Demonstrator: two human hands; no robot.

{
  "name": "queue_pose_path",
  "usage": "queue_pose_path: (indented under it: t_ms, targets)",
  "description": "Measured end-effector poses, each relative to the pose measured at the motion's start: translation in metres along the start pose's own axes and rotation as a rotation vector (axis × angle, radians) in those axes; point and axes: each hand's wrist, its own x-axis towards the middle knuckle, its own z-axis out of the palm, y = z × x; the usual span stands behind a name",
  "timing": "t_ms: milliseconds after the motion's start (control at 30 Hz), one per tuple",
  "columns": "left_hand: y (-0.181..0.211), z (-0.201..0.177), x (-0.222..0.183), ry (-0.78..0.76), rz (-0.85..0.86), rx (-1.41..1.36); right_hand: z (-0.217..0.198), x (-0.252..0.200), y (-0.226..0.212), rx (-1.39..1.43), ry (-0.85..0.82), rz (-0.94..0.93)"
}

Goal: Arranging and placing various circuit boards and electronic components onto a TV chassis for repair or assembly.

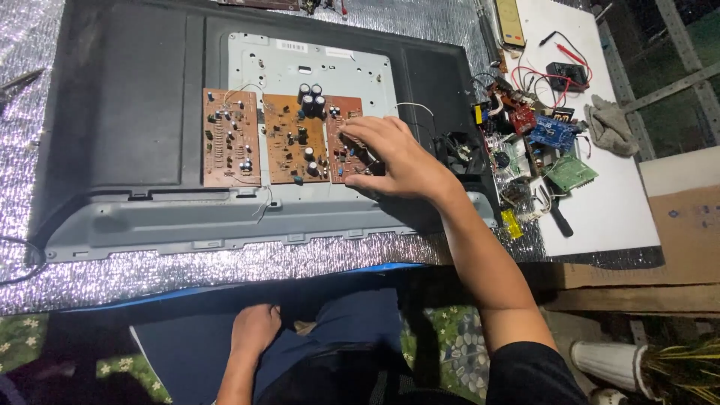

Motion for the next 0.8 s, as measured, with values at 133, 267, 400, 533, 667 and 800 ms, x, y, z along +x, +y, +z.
queue_pose_path:
  t_ms: [133, 267, 400, 533, 667, 800]
  targets:
    - [0.005, -0.006, -0.006, 0.013, -0.001, -0.015, -0.001, 0.001, 0.0, 0.002, -0.047, 0.025]
    - [0.01, -0.014, -0.008, -0.043, -0.045, 0.02, 0.0, -0.003, 0.001, -0.01, -0.025, 0.01]
    - [0.007, -0.012, -0.003, -0.045, -0.07, 0.055, -0.011, -0.022, -0.002, 0.037, 0.079, -0.011]
    - [0.011, -0.019, -0.006, -0.096, -0.125, 0.072, -0.039, -0.058, -0.01, 0.128, 0.266, 0.099]
    - [0.016, -0.022, -0.008, -0.114, -0.158, 0.107, -0.051, -0.125, 0.009, 0.085, 0.368, 0.471]
    - [0.008, -0.011, 0.0, -0.085, -0.134, 0.134, -0.042, -0.2, 0.04, -0.067, 0.395, 0.896]
